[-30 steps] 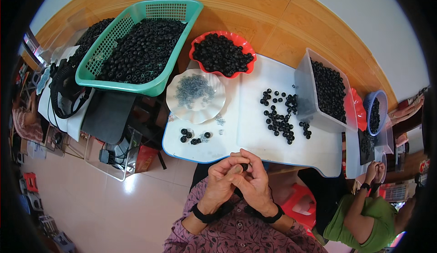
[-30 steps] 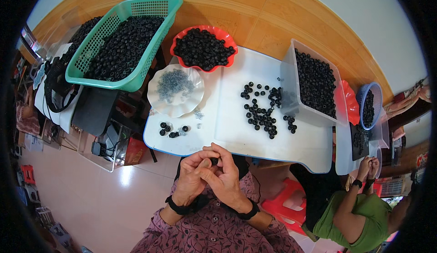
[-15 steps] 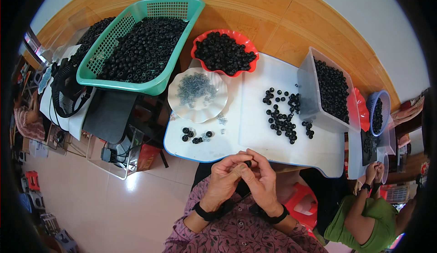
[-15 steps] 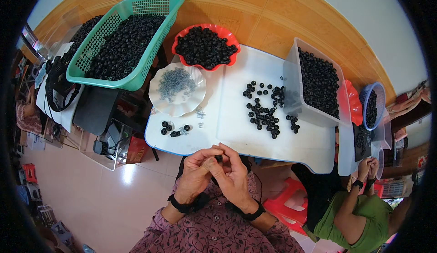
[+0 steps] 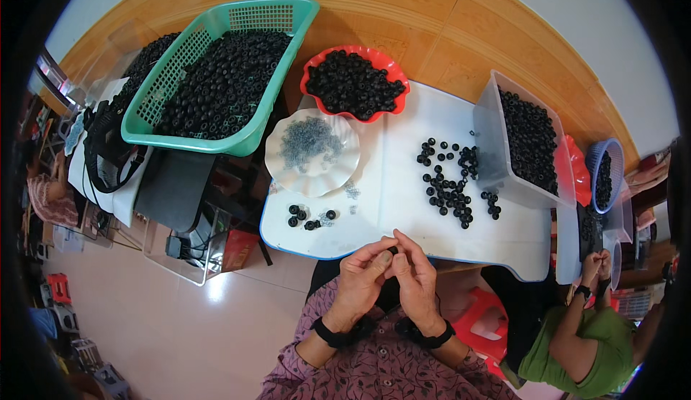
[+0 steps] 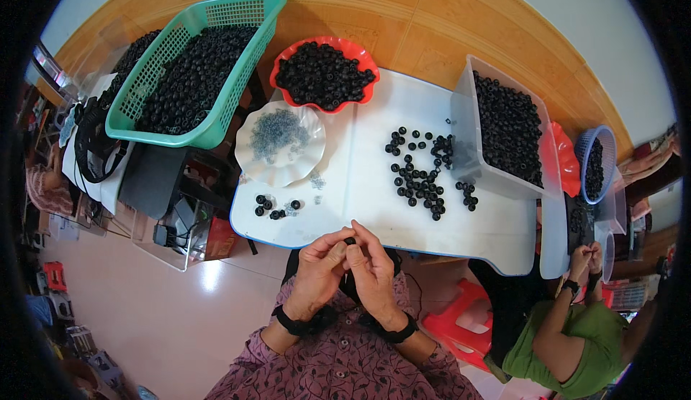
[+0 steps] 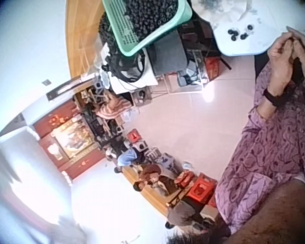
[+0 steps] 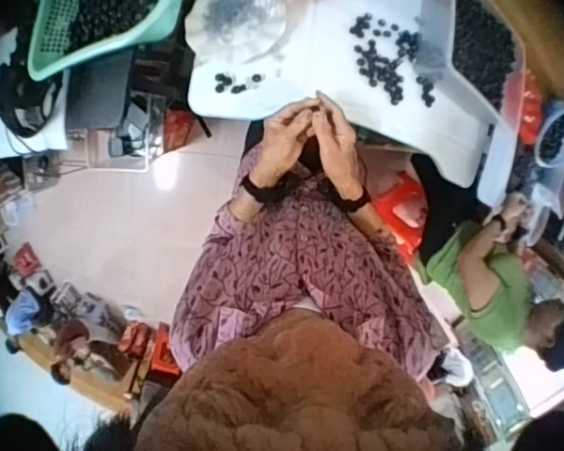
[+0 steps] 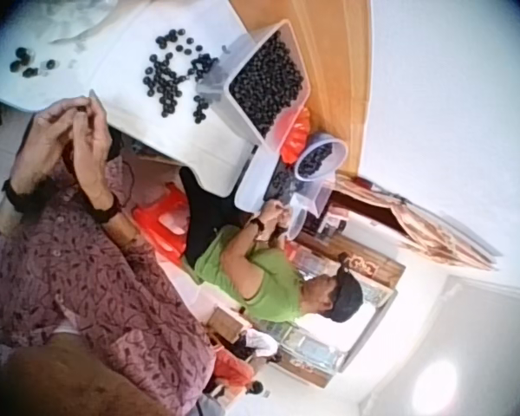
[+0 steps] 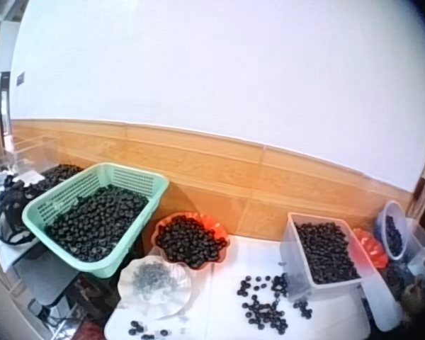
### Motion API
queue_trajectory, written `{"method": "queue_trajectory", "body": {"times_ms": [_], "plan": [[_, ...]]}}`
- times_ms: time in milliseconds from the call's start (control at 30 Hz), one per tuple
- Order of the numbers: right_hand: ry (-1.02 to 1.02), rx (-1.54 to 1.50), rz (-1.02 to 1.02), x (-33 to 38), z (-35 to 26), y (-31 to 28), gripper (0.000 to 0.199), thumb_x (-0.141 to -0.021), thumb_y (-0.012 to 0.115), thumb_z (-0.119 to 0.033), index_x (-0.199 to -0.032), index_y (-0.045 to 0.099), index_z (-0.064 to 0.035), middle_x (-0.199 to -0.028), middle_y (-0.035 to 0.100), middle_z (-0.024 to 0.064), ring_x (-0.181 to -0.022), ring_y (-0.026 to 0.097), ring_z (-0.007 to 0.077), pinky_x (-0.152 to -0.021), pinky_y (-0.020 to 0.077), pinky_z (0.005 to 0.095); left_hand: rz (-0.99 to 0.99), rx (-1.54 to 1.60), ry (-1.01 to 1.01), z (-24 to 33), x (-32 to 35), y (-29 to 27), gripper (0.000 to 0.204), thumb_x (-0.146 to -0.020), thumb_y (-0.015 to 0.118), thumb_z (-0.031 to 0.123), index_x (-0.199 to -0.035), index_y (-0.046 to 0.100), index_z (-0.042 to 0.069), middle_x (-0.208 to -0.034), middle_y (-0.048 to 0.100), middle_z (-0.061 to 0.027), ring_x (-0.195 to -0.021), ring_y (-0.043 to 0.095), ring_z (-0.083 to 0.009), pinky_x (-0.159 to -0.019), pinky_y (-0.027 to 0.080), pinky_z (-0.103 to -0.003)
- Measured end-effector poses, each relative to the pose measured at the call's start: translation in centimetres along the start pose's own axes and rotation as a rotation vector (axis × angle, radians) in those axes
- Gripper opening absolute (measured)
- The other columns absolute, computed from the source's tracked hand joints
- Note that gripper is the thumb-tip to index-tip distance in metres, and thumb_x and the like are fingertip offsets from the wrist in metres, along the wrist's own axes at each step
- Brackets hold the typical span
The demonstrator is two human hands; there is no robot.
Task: Inspecting and sorting small black plastic components at a workstation.
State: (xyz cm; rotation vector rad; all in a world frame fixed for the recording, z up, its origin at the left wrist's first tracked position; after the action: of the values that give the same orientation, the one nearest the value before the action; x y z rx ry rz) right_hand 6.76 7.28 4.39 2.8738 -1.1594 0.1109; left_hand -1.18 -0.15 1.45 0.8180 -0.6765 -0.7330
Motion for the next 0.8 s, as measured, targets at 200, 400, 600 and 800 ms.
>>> {"method": "queue_trajectory", "body": {"times_ms": [200,400,600,800], "plan": [[-0.064,-0.018,-0.039,-0.6,-1.1,-0.6,0.04,-0.091,0.063,-0.002,-0.13,0.054,-0.0001,-0.102,0.06,0.0023,-0.088,0.054,0.0054,-0.077,0.0468,0.0193,-0.103,0.133,-0.036,-0.2,-0.5,-1.2,0.026,-0.092,0.059,0.001,-0.118,0.063,0.001,-0.108,0.066,-0.0109,-0.088,0.062,-0.0139,-0.08,0.052,-0.027],[-0.079,-0.112,-0.146,-1.3,-1.1,-1.9,0.041,-0.088,0.065,0.003,-0.127,0.056,-0.0003,-0.109,0.063,0.0055,-0.093,0.059,0.0089,-0.081,0.0497,0.0218,-0.132,0.183,-0.08,0.0,-0.6,-0.8,0.025,-0.09,0.062,0.001,-0.115,0.065,0.002,-0.108,0.066,-0.0116,-0.092,0.062,-0.0153,-0.079,0.051,-0.026],[-0.103,-0.081,-0.197,-1.7,-1.0,-2.8,0.044,-0.086,0.066,0.004,-0.129,0.056,-0.001,-0.114,0.063,0.007,-0.095,0.057,0.0089,-0.083,0.0472,0.022,-0.184,0.16,-0.052,-0.1,-0.9,-0.4,0.024,-0.09,0.062,0.002,-0.113,0.066,0.004,-0.11,0.066,-0.013,-0.102,0.063,-0.022,-0.091,0.052,-0.034],[-0.116,-0.128,-0.243,-2.3,-0.8,-3.8,0.045,-0.085,0.067,0.004,-0.128,0.057,-0.0012,-0.121,0.062,0.0085,-0.097,0.054,0.0089,-0.086,0.0458,0.023,-0.167,0.211,-0.093,-0.4,-1.3,-0.1,0.023,-0.087,0.063,-0.005,-0.109,0.067,0.001,-0.11,0.064,-0.0117,-0.104,0.061,-0.0197,-0.094,0.05,-0.03]]}}
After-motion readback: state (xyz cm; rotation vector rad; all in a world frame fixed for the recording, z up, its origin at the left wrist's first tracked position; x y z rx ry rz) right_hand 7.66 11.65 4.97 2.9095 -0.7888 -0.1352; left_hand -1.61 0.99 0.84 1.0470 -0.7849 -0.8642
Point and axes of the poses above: each hand's wrist, its own x-axis away from the middle knuckle, its own y-axis out of the palm, z = x × y, the point moved 1 cm from there along -x, towards the middle knuckle
